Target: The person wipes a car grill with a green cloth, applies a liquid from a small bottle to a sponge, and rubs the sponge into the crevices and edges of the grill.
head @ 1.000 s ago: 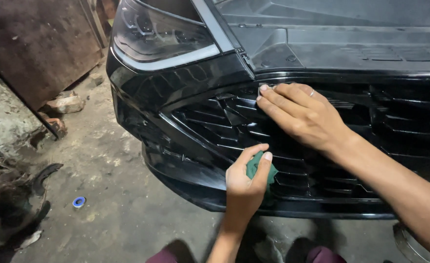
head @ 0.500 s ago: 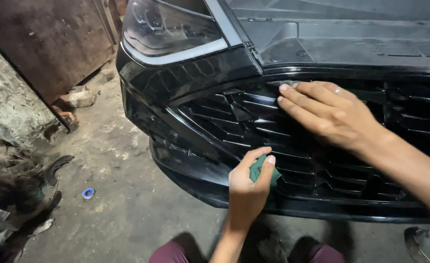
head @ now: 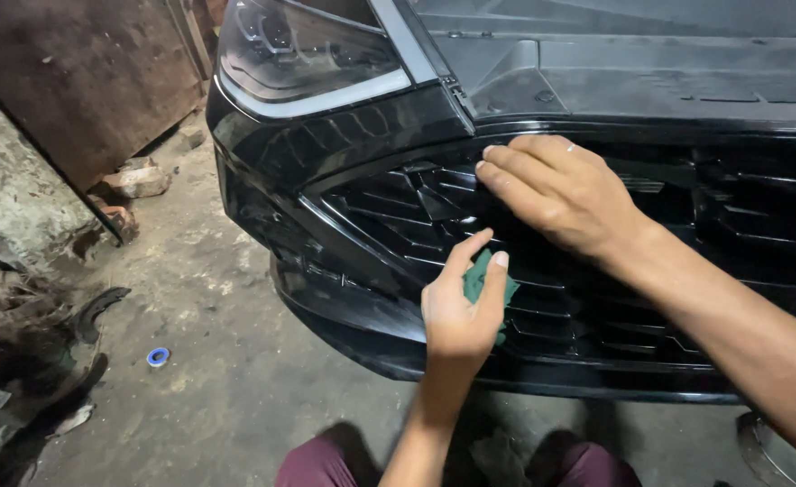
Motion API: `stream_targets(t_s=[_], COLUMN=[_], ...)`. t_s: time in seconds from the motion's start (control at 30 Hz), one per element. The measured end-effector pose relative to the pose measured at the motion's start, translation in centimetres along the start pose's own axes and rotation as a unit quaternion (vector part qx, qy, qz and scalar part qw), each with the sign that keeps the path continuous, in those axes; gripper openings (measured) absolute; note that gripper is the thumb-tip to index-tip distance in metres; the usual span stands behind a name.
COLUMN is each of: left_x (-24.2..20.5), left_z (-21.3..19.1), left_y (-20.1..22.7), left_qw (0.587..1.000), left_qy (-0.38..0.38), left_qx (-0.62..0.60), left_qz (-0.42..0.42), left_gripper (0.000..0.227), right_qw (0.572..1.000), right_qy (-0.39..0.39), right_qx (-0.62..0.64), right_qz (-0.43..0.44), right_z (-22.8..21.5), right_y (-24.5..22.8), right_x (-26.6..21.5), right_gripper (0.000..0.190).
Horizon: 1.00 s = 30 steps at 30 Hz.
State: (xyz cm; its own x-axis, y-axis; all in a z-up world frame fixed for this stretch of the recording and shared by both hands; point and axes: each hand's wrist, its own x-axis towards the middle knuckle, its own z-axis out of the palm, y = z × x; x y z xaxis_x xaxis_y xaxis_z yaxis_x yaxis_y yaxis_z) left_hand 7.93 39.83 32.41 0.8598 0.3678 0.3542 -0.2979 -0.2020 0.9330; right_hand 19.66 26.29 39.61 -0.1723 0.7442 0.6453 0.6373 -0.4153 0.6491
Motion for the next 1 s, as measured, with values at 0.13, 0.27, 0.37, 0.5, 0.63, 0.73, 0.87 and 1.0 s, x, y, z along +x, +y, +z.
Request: stream_targets(t_s=[0.13,0.27,0.37,0.5,0.63,0.73,0.87,1.0], left_x=[0.8,0.8,1.3,1.3,1.5,1.3,1.5,1.7], left_z=[0.6,1.4,1.7,1.4,2.0,2.2,2.2,2.2], left_y=[-1.3,-2.7,-3.8,-4.1,-4.8,-5.0,-5.6,-5.8], left_qw=[0.994,0.959,0.897,0.913,0.893,0.895,0.884,0.886], left_qy=[-0.025,0.066,0.178,0.095,0.141,0.135,0.131,0.133], left_qx=[0.104,0.210,0.268,0.307,0.320,0.328,0.352,0.348], left_qz=[0.022,0.178,0.302,0.251,0.282,0.270,0.278,0.274], left_gripper=[0.048,0.042,0.031,0.039,0.036,0.036,0.040,0.038], right_qw=[0.996,0.997,0.994,0.994,0.999,0.999,0.998,0.997], right_qy=[0.031,0.011,-0.022,-0.073,-0.039,-0.039,-0.053,-0.033], right_qx=[0.063,0.004,0.040,0.048,0.019,-0.002,-0.022,-0.068], right_qz=[0.061,0.078,0.098,0.059,0.020,0.019,0.013,0.002], right_z=[-0.6,0.0,-0.5,-2.8,-2.1,-2.5,-2.6,-1.8], right_y=[0.2,0.3,0.0,-0.4,-0.5,-0.8,-0.9,-1.2], right_x=[-0.2,-0.8,-0.9,1.1,2.0,1.7,1.6,2.2], right_gripper=[0.031,0.016,0.023,0.025,0.016,0.015,0.017,0.013])
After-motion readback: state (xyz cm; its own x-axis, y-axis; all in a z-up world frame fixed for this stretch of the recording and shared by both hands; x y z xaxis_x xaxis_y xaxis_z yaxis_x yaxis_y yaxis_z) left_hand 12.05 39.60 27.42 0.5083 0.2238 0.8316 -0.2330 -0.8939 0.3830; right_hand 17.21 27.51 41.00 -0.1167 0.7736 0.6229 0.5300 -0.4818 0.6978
